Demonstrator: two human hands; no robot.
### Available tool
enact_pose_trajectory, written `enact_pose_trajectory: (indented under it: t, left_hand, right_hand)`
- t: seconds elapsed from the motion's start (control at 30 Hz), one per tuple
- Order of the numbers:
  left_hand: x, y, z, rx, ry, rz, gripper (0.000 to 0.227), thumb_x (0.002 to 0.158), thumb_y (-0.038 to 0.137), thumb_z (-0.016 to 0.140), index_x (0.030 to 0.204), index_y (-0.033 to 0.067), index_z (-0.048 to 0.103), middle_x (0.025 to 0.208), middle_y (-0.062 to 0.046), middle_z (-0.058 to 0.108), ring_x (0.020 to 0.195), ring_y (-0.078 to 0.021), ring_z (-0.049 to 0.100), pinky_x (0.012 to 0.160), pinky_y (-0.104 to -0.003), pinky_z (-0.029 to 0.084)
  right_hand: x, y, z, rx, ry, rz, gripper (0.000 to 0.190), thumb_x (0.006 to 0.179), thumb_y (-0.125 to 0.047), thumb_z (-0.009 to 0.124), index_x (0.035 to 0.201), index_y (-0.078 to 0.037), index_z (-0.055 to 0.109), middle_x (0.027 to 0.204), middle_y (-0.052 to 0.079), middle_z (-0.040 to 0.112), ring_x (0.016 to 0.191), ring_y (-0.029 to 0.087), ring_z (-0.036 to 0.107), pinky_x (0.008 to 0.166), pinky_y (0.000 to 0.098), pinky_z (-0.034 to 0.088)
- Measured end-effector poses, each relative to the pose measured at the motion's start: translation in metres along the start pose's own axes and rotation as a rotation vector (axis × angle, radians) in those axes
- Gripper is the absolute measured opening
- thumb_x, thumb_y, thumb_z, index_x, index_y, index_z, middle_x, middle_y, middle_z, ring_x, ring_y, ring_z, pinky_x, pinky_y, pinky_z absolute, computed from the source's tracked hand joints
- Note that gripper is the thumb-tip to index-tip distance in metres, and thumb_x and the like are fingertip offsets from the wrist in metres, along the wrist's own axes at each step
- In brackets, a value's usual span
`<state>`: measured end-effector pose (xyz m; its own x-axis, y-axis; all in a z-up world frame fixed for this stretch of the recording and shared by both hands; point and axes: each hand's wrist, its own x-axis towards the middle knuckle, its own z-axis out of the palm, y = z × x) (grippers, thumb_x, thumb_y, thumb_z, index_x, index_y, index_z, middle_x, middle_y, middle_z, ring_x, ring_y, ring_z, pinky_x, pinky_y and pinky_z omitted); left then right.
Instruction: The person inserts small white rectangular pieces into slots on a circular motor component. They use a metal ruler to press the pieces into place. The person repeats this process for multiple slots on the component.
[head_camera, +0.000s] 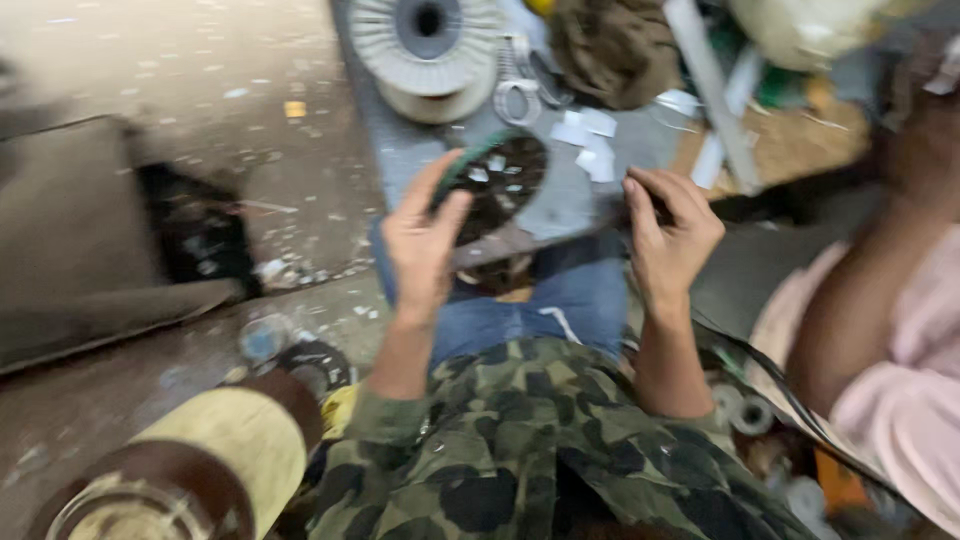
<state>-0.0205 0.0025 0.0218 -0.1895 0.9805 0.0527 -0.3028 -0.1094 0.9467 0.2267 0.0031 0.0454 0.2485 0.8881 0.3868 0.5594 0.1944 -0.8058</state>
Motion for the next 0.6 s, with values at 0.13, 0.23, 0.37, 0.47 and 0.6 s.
enact_pose_trajectory:
  t: [0.13,0.23,0.37,0.47,0.6]
  left_hand:
    - [0.004,0.007,0.006,-0.041,-0.013,0.016,0.036,0.1,-0.001,0.072,0.135,-0.0069,0.065,0.129,-0.009,0.069,0.118,-0.0153,0.064,0.109,-0.029,0.049]
    - [0.004,0.012,0.02,-0.006,0.062,-0.014,0.036,0.099,0.001,0.073,0.133,-0.0054,0.066,0.124,-0.007,0.071,0.112,-0.0137,0.066,0.104,-0.028,0.053]
    - [0.006,0.017,0.034,0.225,0.163,0.031,0.039,0.091,0.003,0.08,0.129,-0.0012,0.069,0.116,-0.006,0.073,0.102,-0.0099,0.066,0.094,-0.026,0.055]
    - [0.007,0.017,0.041,0.322,0.218,0.088,0.037,0.09,0.005,0.082,0.126,0.0021,0.072,0.111,-0.004,0.074,0.098,-0.0071,0.066,0.09,-0.024,0.055]
    - [0.005,0.014,0.044,0.327,0.22,0.101,0.038,0.09,0.006,0.081,0.126,0.0037,0.071,0.105,-0.002,0.075,0.093,-0.0057,0.066,0.086,-0.023,0.056]
  right_hand:
    - [0.004,0.011,-0.015,-0.114,-0.026,0.023,0.013,0.096,-0.002,0.079,0.109,0.0,0.078,0.103,0.012,0.076,0.091,0.022,0.072,0.082,0.0297,0.055]
    - [0.007,0.009,-0.007,-0.204,-0.053,-0.108,0.015,0.094,-0.005,0.083,0.107,-0.001,0.077,0.104,0.013,0.075,0.095,0.027,0.072,0.086,0.0342,0.055]
    - [0.016,0.004,0.012,-0.262,-0.085,-0.24,0.027,0.089,-0.013,0.088,0.107,-0.001,0.073,0.106,0.016,0.073,0.096,0.034,0.069,0.088,0.0405,0.054]
    - [0.02,0.003,0.013,-0.29,-0.115,-0.249,0.028,0.087,-0.014,0.089,0.106,-0.001,0.074,0.103,0.015,0.072,0.092,0.034,0.068,0.083,0.0404,0.054]
    - [0.019,0.011,0.006,-0.191,-0.157,-0.182,0.028,0.088,-0.011,0.088,0.11,-0.001,0.074,0.102,0.014,0.072,0.086,0.028,0.069,0.078,0.0358,0.055]
